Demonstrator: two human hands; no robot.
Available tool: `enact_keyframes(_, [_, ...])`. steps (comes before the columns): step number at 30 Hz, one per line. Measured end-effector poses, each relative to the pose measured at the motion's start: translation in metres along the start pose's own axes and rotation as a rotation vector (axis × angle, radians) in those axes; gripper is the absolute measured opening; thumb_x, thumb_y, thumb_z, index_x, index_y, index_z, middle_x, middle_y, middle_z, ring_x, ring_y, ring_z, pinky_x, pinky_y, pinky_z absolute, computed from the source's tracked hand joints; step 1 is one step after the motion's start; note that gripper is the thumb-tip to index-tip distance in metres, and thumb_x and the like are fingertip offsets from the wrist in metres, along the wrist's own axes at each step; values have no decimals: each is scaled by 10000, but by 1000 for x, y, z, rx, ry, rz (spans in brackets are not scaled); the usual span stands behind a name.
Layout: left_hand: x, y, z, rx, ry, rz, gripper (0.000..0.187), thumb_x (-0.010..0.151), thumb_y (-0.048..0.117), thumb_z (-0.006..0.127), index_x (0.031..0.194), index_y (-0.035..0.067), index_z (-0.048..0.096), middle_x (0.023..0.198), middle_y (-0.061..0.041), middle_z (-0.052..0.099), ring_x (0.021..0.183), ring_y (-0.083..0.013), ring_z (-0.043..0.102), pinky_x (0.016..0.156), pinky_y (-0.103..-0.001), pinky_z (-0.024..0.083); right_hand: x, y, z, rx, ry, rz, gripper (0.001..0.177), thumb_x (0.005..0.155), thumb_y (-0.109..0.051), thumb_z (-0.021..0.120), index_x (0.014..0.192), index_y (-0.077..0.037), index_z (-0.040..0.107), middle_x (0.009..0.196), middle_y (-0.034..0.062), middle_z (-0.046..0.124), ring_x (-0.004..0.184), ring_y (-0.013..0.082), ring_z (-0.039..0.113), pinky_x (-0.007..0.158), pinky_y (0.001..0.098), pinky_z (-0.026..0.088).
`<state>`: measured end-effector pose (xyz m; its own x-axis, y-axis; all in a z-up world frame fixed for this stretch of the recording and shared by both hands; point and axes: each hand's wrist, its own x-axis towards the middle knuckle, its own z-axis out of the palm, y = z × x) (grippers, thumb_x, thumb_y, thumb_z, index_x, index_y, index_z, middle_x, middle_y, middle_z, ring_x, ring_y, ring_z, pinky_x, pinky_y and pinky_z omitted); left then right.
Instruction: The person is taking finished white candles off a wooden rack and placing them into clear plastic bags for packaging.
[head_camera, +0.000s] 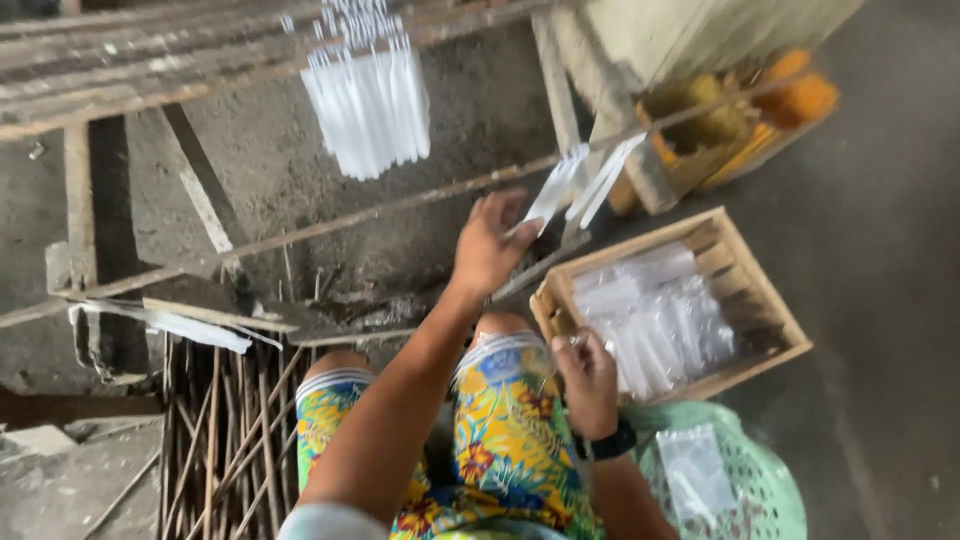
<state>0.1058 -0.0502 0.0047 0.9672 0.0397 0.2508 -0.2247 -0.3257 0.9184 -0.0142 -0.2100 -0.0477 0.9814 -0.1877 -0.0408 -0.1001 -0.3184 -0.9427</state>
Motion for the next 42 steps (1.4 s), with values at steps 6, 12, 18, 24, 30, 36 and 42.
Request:
enact_keyframes(6, [88, -27, 79, -163, -136, -154, 251, 669, 421, 645, 776, 195, 651, 795, 62, 658, 736, -40, 592, 663, -225, 467, -7, -30, 5, 191, -29, -204, 305, 795, -293, 562, 614, -125, 384, 490, -19, 334, 456, 77, 298, 449, 251, 262])
enact_keyframes(12, [56, 0, 47, -95, -216, -152, 434, 798, 457, 393, 684, 128, 653, 728, -23, 672, 694, -150, 617, 727, -284, 443, 49, -33, -23, -161, 181, -496, 86, 852, -148, 477, 884, -73, 504, 751, 62, 537, 669, 173, 508, 604, 285, 410])
enact_keyframes(18, [60, -18, 35, -385, -253, -221, 288, 845, 291, 497, 729, 50, 603, 596, -78, 576, 586, -188, 565, 589, -319, 467, 171, -111, -3, -441, 95, -1092, 223, 912, -161, 441, 822, 18, 539, 1106, 90, 570, 1004, 286, 521, 883, 392, 369])
enact_keyframes(24, [29, -25, -19, -384, -213, -245, 400, 849, 350, 474, 611, 93, 666, 599, -75, 603, 633, -152, 504, 676, -256, 404, 182, -104, 0, -719, 162, -1185, 211, 862, -134, 492, 704, -7, 550, 1073, 41, 576, 1039, 249, 516, 932, 375, 368])
enact_keyframes(30, [19, -19, -29, -832, -82, -410, 257, 800, 183, 562, 812, -73, 573, 553, -97, 516, 486, -163, 577, 515, -286, 541, 186, -95, 7, -740, 173, -1217, 191, 856, -171, 526, 721, -38, 546, 1106, -3, 555, 1053, 243, 512, 950, 386, 366])
enact_keyframes(36, [1, -32, -87, -1079, 372, -403, 119, 788, 122, 519, 803, 4, 530, 604, -81, 509, 522, -194, 575, 526, -322, 533, 179, -98, 15, -786, 203, -1190, 208, 813, -151, 591, 675, -5, 539, 1134, 45, 541, 1075, 295, 493, 947, 423, 360])
enact_keyframes(42, [-66, -60, -180, -1126, 550, -247, 89, 793, 157, 547, 821, 89, 496, 569, -61, 471, 446, -184, 497, 432, -297, 441, 172, -105, 10, -740, 89, -1277, 141, 845, -43, 549, 731, 38, 532, 1073, 187, 544, 1033, 357, 486, 935, 436, 348])
